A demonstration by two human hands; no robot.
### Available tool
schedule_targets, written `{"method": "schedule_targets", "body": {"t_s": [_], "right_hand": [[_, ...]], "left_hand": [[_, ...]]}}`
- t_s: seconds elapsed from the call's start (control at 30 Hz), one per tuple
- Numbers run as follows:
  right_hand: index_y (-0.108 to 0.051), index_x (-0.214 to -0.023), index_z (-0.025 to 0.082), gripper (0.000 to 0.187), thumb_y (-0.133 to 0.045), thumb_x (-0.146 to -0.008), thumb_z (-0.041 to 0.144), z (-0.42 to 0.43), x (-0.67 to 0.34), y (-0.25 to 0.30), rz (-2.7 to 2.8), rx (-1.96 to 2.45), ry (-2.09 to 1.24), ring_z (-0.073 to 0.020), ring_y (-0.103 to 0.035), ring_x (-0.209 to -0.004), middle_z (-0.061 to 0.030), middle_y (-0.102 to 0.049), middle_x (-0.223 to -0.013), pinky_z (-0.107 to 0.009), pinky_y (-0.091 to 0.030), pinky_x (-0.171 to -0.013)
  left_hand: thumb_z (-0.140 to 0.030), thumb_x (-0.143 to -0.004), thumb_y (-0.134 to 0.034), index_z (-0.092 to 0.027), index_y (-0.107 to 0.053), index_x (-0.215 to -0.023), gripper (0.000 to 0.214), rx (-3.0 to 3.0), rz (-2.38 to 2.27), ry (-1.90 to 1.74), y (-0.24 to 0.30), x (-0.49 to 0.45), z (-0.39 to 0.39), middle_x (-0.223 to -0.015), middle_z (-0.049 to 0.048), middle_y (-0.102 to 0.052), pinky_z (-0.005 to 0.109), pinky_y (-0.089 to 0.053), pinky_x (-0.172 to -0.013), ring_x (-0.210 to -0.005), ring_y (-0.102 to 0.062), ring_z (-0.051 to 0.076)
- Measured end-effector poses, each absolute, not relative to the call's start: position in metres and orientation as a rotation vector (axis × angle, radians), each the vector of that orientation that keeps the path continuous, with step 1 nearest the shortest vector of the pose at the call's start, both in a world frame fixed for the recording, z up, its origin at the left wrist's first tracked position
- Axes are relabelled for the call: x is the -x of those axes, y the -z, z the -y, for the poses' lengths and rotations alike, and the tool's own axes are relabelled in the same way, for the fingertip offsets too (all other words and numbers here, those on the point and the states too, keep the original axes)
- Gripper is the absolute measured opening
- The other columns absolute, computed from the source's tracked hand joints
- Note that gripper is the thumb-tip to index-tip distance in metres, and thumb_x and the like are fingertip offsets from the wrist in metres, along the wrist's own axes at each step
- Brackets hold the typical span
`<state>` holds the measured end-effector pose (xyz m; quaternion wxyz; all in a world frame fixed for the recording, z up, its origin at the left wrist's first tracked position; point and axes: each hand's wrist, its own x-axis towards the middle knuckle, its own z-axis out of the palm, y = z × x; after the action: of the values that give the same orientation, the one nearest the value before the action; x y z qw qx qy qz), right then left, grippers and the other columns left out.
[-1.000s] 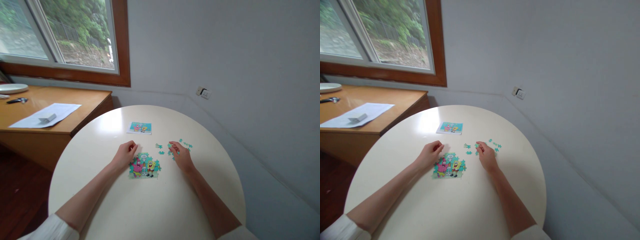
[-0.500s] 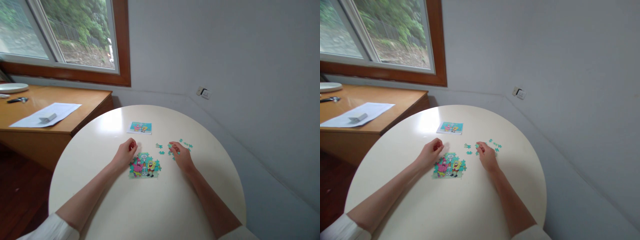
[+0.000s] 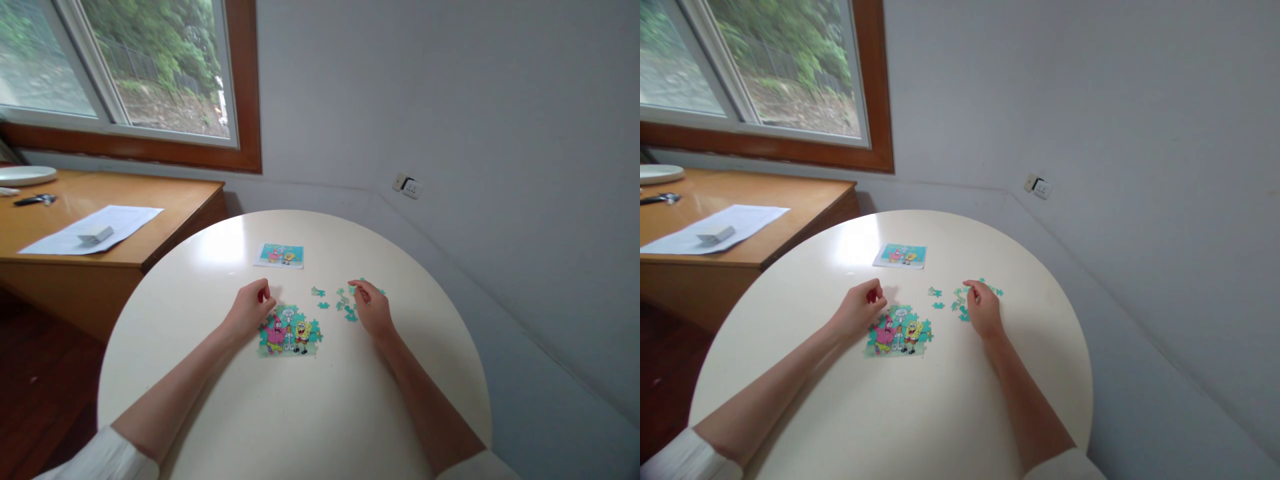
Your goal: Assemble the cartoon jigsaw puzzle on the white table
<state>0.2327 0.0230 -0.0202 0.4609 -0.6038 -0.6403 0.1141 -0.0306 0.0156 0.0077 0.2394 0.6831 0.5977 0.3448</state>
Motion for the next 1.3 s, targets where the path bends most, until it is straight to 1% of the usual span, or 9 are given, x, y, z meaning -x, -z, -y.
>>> {"method": "schedule_targets", "body": {"t_s": [0.17, 0.27, 0.37, 0.47, 0.6, 0.7, 0.9, 1.13, 1.3], "right_hand": [[-0.062, -0.076, 0.018, 0.026, -0.037, -0.072, 0.021, -0.022, -0.232, 0.018, 1.666, 1.459, -0.282, -0.014, -0.052, -0.063, -0.0022, -0.061, -0.071, -0.027, -0.043, -0.063], [-0.062, -0.07, 0.02, 0.024, -0.038, -0.071, 0.018, -0.019, -0.229, 0.016, 1.826, 1.376, -0.37, -0.0136, -0.053, -0.064, -0.0012, -0.061, -0.07, -0.027, -0.042, -0.066], [-0.063, -0.066, 0.021, 0.023, -0.041, -0.071, 0.015, -0.017, -0.226, 0.016, 2.027, 1.3, -0.471, -0.0142, -0.055, -0.07, -0.0009, -0.063, -0.068, -0.029, -0.04, -0.072], [-0.066, -0.07, 0.022, 0.022, -0.045, -0.073, 0.015, -0.017, -0.225, 0.019, 2.117, 1.306, -0.453, -0.0152, -0.056, -0.077, -0.0017, -0.065, -0.076, -0.031, -0.038, -0.079], [-0.067, -0.079, 0.023, 0.019, -0.048, -0.075, 0.021, -0.019, -0.229, 0.022, 2.018, 1.474, -0.288, -0.017, -0.054, -0.083, -0.0037, -0.064, -0.084, -0.033, -0.036, -0.08], [-0.067, -0.081, 0.023, 0.015, -0.055, -0.072, 0.028, -0.021, -0.232, 0.023, 1.959, 1.642, -0.195, -0.0198, -0.052, -0.089, -0.0039, -0.062, -0.087, -0.037, -0.033, -0.083], [-0.066, -0.087, 0.023, 0.02, -0.06, -0.07, 0.032, -0.022, -0.233, 0.027, 1.962, 1.77, -0.199, -0.0216, -0.049, -0.093, -0.0051, -0.057, -0.095, -0.038, -0.031, -0.083], [-0.064, -0.085, 0.025, 0.02, -0.063, -0.068, 0.036, -0.019, -0.232, 0.026, 1.978, 1.753, -0.19, -0.0221, -0.049, -0.095, -0.0035, -0.056, -0.094, -0.038, -0.03, -0.082], [-0.063, -0.079, 0.023, 0.016, -0.062, -0.067, 0.034, -0.02, -0.232, 0.026, 1.965, 1.768, -0.22, -0.0216, -0.049, -0.094, -0.0033, -0.056, -0.094, -0.038, -0.03, -0.082]], "left_hand": [[-0.015, -0.059, -0.045, -0.019, -0.032, -0.055, 0.014, -1.939, -1.6, -1.014, -0.007, 0.032, -0.017, -0.058, -0.0046, -0.037, 0.022, -0.029, -0.053, -0.055, -0.035, 0.01], [-0.014, -0.059, -0.044, -0.019, -0.031, -0.055, 0.015, -1.962, -1.579, -1.033, -0.004, 0.033, -0.019, -0.06, -0.0043, -0.037, 0.022, -0.028, -0.053, -0.055, -0.034, 0.01], [-0.014, -0.059, -0.044, -0.019, -0.031, -0.055, 0.015, -1.953, -1.586, -1.028, -0.003, 0.033, -0.019, -0.059, -0.0045, -0.037, 0.022, -0.028, -0.052, -0.054, -0.033, 0.01], [-0.015, -0.059, -0.045, -0.019, -0.031, -0.055, 0.014, -1.943, -1.591, -1.027, -0.003, 0.032, -0.019, -0.058, -0.0047, -0.037, 0.022, -0.028, -0.052, -0.054, -0.034, 0.01], [-0.015, -0.059, -0.044, -0.019, -0.033, -0.056, 0.012, -1.926, -1.602, -1.023, -0.005, 0.032, -0.018, -0.057, -0.005, -0.037, 0.022, -0.028, -0.053, -0.054, -0.035, 0.01], [-0.016, -0.059, -0.045, -0.019, -0.035, -0.057, 0.01, -1.916, -1.613, -1.013, -0.005, 0.032, -0.018, -0.056, -0.0053, -0.038, 0.022, -0.029, -0.053, -0.054, -0.036, 0.01], [-0.017, -0.061, -0.045, -0.019, -0.038, -0.058, 0.008, -1.912, -1.622, -0.998, -0.005, 0.032, -0.018, -0.056, -0.0047, -0.04, 0.022, -0.03, -0.053, -0.054, -0.038, 0.01], [-0.028, -0.073, -0.043, -0.019, -0.044, -0.066, 0.011, -1.897, -1.57, -1.007, -0.007, 0.032, -0.017, -0.058, -0.0035, -0.045, 0.023, -0.033, -0.053, -0.055, -0.04, 0.011], [-0.03, -0.077, -0.041, -0.02, -0.044, -0.073, 0.011, -1.838, -1.502, -1.015, -0.002, 0.033, -0.018, -0.064, -0.0017, -0.056, 0.023, -0.036, -0.056, -0.057, -0.047, 0.011]]}}
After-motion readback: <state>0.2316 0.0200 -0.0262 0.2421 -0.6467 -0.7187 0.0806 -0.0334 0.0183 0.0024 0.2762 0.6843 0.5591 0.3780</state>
